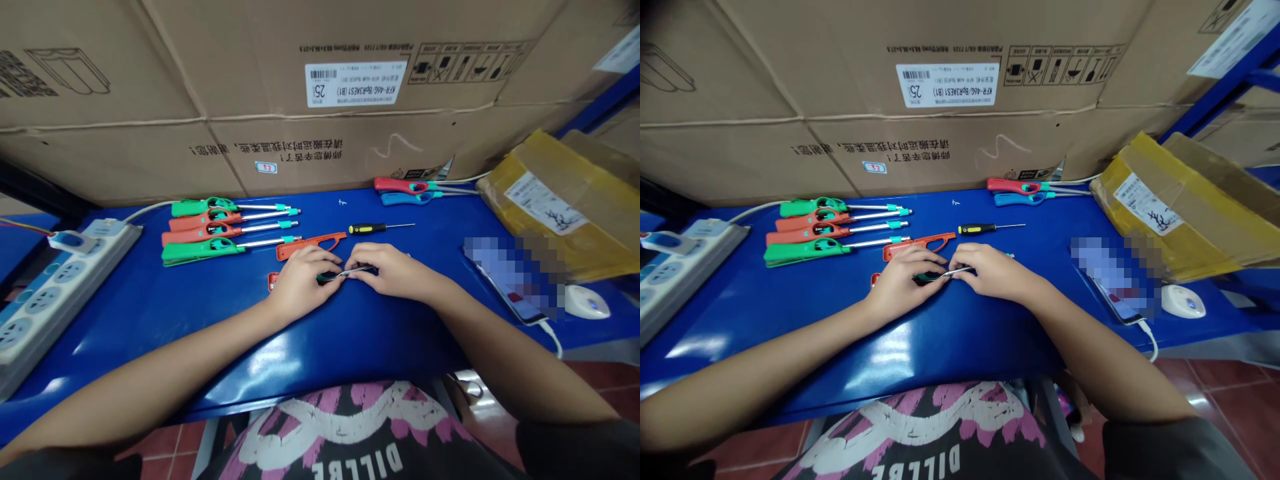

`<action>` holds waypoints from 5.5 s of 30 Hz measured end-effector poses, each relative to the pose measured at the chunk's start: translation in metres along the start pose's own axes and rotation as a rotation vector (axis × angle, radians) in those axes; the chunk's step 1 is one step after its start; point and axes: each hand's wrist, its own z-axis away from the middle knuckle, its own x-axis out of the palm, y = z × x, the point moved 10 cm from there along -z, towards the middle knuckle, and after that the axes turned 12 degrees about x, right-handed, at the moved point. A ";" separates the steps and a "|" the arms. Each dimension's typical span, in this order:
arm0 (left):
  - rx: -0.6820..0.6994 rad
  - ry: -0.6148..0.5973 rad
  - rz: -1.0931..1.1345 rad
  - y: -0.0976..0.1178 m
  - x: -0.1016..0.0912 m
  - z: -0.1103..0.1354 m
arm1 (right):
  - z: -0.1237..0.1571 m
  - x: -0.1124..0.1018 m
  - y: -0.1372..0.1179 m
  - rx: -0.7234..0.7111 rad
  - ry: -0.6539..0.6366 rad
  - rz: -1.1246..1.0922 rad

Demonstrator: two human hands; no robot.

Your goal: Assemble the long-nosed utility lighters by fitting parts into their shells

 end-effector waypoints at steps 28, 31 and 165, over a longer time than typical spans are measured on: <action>0.045 0.061 0.071 0.010 -0.006 0.002 | -0.002 0.001 0.005 -0.016 -0.024 -0.050; 0.039 0.082 0.062 0.010 -0.009 0.003 | -0.002 0.001 0.005 -0.014 -0.011 -0.038; 0.210 -0.293 -0.300 0.030 -0.013 0.046 | 0.000 0.007 -0.005 -0.026 0.051 0.155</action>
